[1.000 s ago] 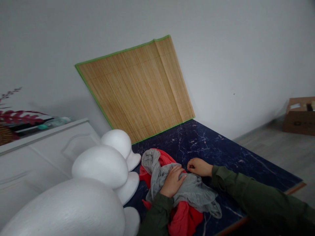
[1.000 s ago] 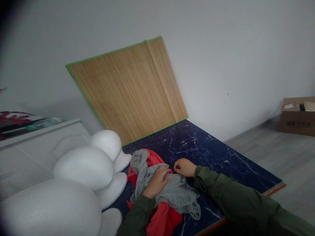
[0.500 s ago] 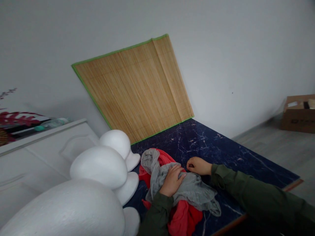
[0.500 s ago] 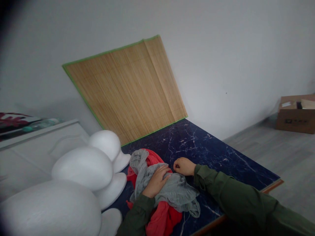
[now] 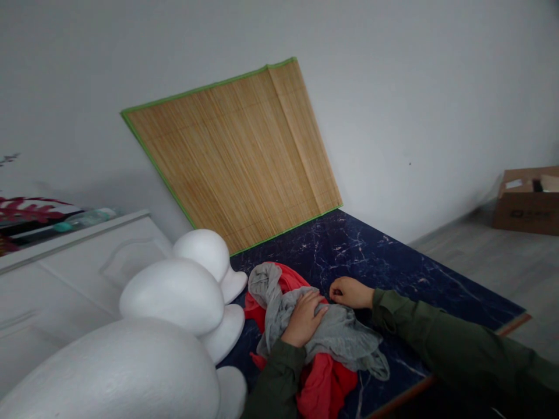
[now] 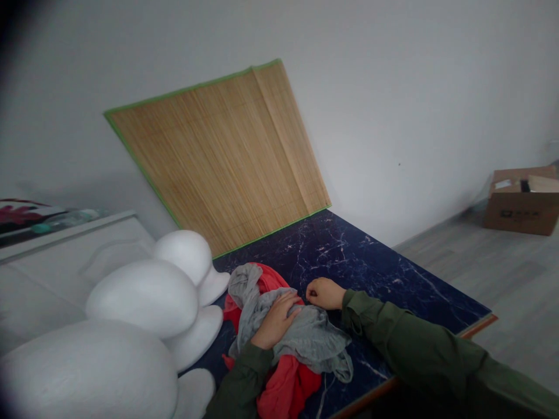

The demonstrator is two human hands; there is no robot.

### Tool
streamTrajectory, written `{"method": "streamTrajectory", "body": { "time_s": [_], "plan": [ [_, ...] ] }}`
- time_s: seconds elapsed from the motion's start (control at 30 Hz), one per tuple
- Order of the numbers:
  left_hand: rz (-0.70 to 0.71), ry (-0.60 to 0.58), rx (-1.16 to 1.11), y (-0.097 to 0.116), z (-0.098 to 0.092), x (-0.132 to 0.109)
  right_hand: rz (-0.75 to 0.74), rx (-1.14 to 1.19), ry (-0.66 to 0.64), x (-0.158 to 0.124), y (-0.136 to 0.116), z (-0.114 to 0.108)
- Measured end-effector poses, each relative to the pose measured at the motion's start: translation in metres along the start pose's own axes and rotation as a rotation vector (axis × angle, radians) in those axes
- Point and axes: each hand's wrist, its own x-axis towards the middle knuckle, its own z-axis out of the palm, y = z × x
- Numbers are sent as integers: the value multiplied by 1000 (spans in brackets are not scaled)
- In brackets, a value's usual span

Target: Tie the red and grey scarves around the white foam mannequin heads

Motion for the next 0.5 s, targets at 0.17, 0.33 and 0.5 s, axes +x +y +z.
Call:
{"method": "streamTrajectory", "body": {
  "time_s": [0.17, 0.33, 0.5],
  "plan": [
    [10, 6, 2, -1, 1, 2, 9, -2, -3, 0, -2, -1],
    [-10, -4, -3, 0, 0, 1, 15, -1, -4, 0, -1, -2],
    [5, 7, -8, 2, -2, 0, 6, 4, -6, 0, 1, 0]
  ]
}}
